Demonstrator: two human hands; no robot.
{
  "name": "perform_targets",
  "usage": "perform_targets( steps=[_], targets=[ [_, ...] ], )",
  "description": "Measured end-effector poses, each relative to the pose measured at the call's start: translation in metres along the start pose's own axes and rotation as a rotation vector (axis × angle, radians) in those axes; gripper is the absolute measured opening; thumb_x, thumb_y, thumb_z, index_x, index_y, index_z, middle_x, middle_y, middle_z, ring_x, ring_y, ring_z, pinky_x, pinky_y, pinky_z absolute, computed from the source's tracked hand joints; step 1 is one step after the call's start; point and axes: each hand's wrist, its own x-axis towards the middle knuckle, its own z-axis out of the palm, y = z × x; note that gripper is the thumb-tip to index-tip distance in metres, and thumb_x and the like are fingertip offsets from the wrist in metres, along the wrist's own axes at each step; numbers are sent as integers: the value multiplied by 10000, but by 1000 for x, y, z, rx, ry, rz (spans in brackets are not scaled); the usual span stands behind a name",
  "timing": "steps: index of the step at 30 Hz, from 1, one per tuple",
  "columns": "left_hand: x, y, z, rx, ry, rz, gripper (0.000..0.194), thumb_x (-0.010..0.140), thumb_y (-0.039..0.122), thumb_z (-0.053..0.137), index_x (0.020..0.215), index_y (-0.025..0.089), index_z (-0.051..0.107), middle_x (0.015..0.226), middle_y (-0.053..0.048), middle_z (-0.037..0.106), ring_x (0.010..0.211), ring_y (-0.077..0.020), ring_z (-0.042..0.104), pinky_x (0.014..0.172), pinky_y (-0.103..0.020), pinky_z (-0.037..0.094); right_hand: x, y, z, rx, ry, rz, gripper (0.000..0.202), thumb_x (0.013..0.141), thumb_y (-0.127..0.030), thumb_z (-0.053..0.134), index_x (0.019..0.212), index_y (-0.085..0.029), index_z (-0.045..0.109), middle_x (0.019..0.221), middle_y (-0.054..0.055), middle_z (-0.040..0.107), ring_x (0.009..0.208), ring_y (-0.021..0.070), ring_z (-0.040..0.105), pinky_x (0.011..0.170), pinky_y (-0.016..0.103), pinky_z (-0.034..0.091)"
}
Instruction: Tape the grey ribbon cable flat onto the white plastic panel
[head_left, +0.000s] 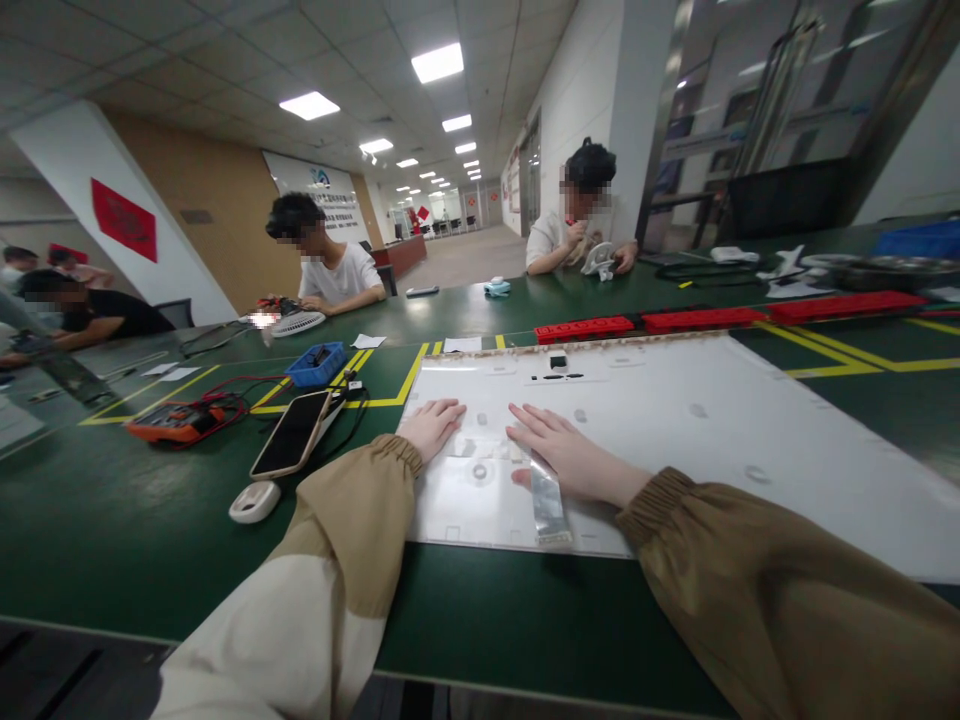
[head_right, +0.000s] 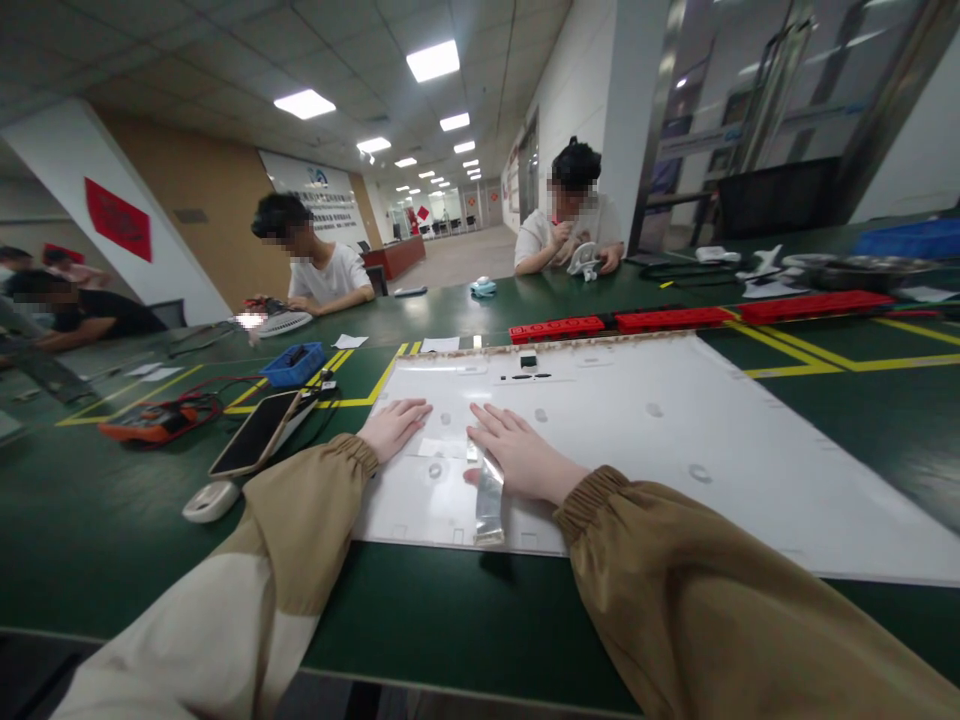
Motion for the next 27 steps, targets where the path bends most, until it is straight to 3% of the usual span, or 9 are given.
perform_targets(
  steps=[9, 19, 27],
  targets=[
    [2, -7, 9, -44, 55, 13, 349, 935, 246, 375, 1255, 181, 496, 1290, -92, 505, 1159, -245, 464, 992, -421, 415, 3, 0, -2, -17, -55, 54, 751, 844, -651, 394, 1360, -106, 431, 1493, 190, 195, 1364, 330, 203, 1085, 471, 235],
    [2, -8, 9, -80, 72, 30, 369, 937, 254, 343, 1258, 163, 500, 1288, -101, 510, 1154, -247, 473, 996, -422, 412, -4, 7, -1, -3, 22, 26, 528, 875, -502, 487, 1290, -179, 527, 1463, 159, 299, 1318, 286, 314, 1061, 423, 294],
    [2, -7, 6, -112, 67, 27, 415, 932, 294, 299, 1252, 152, 521, 1293, -112, 519, 1169, -247, 474, 1009, -412, 397, -5, 5, 1, 0, -45, 61, 589, 908, -537, 383, 1375, -180, 420, 1453, 156, 323, 1310, 284, 331, 1055, 439, 277]
  ],
)
